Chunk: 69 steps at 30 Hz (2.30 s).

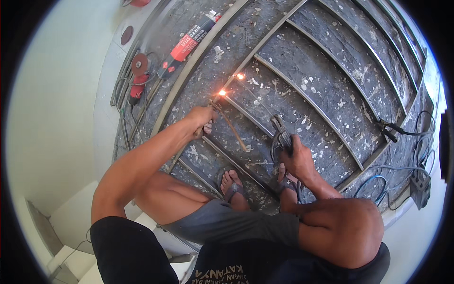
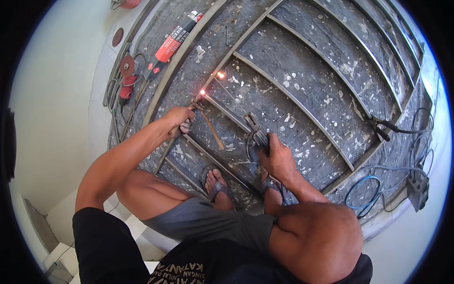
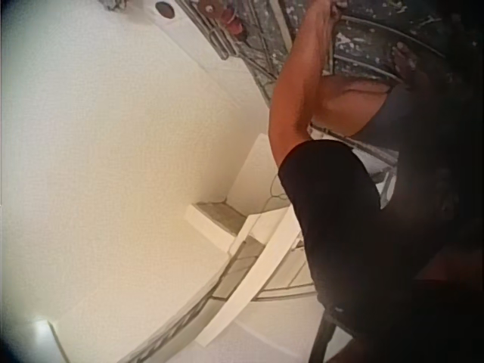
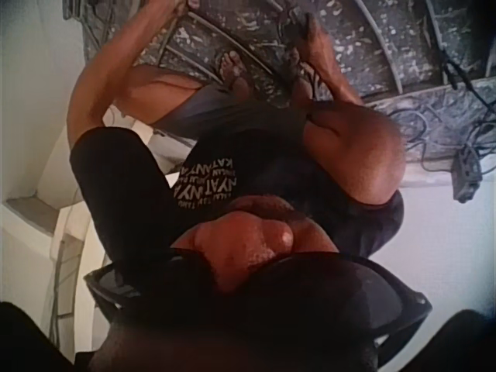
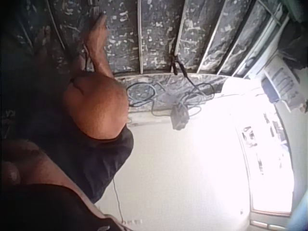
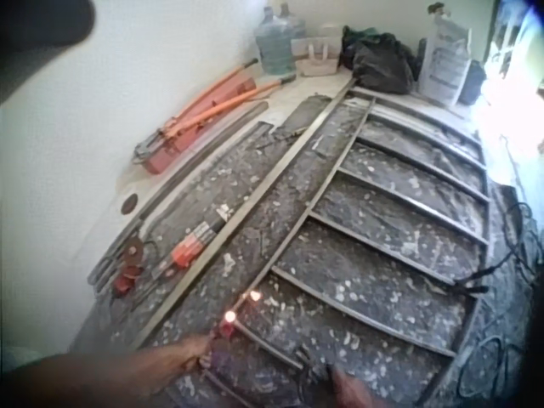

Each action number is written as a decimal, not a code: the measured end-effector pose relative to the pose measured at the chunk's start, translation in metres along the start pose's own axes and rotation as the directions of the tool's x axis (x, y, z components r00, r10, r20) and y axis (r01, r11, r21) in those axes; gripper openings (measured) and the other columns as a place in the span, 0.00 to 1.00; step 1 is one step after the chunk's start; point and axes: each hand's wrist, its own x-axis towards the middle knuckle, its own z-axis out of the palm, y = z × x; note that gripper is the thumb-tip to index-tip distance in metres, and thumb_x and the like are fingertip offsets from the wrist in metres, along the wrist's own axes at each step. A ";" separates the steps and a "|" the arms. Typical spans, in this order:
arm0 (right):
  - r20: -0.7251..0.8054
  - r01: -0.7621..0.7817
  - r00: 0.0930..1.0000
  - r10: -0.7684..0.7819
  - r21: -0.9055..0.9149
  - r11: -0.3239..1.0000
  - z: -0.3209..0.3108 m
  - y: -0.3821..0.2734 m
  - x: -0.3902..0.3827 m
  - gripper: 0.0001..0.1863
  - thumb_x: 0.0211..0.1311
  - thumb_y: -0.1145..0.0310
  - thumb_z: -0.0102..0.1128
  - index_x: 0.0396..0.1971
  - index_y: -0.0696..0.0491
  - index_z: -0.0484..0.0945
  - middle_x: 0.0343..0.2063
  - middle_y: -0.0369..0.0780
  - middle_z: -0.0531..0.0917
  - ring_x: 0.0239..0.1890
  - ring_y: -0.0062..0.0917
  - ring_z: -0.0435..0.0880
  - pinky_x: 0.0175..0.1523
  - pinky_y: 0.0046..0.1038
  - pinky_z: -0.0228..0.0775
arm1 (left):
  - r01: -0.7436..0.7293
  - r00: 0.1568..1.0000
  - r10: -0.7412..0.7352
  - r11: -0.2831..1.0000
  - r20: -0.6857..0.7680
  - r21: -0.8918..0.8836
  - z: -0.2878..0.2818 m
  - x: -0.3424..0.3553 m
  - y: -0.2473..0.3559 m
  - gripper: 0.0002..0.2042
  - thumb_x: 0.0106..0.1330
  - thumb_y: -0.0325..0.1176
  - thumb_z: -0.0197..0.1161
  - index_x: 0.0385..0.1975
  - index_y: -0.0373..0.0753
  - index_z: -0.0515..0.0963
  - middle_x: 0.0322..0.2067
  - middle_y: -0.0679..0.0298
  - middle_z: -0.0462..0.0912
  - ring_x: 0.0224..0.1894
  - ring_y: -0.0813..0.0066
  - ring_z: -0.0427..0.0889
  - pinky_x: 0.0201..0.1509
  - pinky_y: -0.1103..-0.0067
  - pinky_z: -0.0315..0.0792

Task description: Welding metal bars onto a frame on the floor.

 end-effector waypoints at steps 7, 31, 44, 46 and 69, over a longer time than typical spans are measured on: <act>0.010 -0.019 1.000 0.019 -0.003 1.000 -0.010 -0.004 0.003 0.22 0.52 0.70 0.59 0.47 0.57 0.65 0.30 0.58 0.78 0.32 0.55 0.79 0.35 0.48 0.71 | -0.011 1.000 0.011 1.000 -0.020 -0.006 0.001 -0.001 0.000 0.08 0.52 0.20 0.56 0.22 0.40 0.65 0.14 0.72 0.60 0.10 0.84 0.57 0.12 0.82 0.51; 0.008 0.028 1.000 -0.028 -0.010 1.000 -0.007 -0.003 0.002 0.23 0.52 0.70 0.60 0.48 0.58 0.65 0.28 0.58 0.79 0.31 0.56 0.78 0.35 0.47 0.71 | 0.010 0.999 -0.010 1.000 -0.038 -0.014 0.001 -0.002 0.002 0.09 0.54 0.20 0.55 0.18 0.39 0.64 0.14 0.70 0.62 0.10 0.83 0.58 0.12 0.82 0.52; 0.039 -0.037 0.999 0.037 -0.007 0.999 -0.005 0.000 0.002 0.24 0.51 0.71 0.59 0.49 0.58 0.64 0.29 0.58 0.79 0.32 0.55 0.79 0.35 0.48 0.71 | 0.084 0.996 -0.084 0.996 -0.001 0.021 -0.002 0.000 0.007 0.10 0.56 0.23 0.55 0.18 0.42 0.62 0.12 0.72 0.58 0.10 0.84 0.55 0.12 0.83 0.50; 0.034 0.007 0.999 -0.007 0.005 1.000 -0.006 0.000 0.003 0.23 0.51 0.71 0.59 0.48 0.58 0.64 0.30 0.58 0.79 0.32 0.55 0.79 0.35 0.48 0.71 | 0.058 0.998 -0.057 0.998 -0.013 0.033 -0.001 -0.001 0.006 0.10 0.56 0.23 0.55 0.17 0.42 0.62 0.12 0.72 0.58 0.10 0.84 0.55 0.12 0.83 0.50; 0.249 0.026 0.969 -0.007 -0.075 0.997 -0.006 -0.001 0.008 0.20 0.52 0.70 0.59 0.44 0.58 0.65 0.29 0.55 0.79 0.32 0.53 0.79 0.37 0.47 0.71 | 0.043 0.993 -0.043 0.999 -0.106 0.002 0.008 -0.009 0.009 0.07 0.56 0.20 0.54 0.19 0.36 0.65 0.16 0.66 0.63 0.12 0.80 0.60 0.12 0.80 0.53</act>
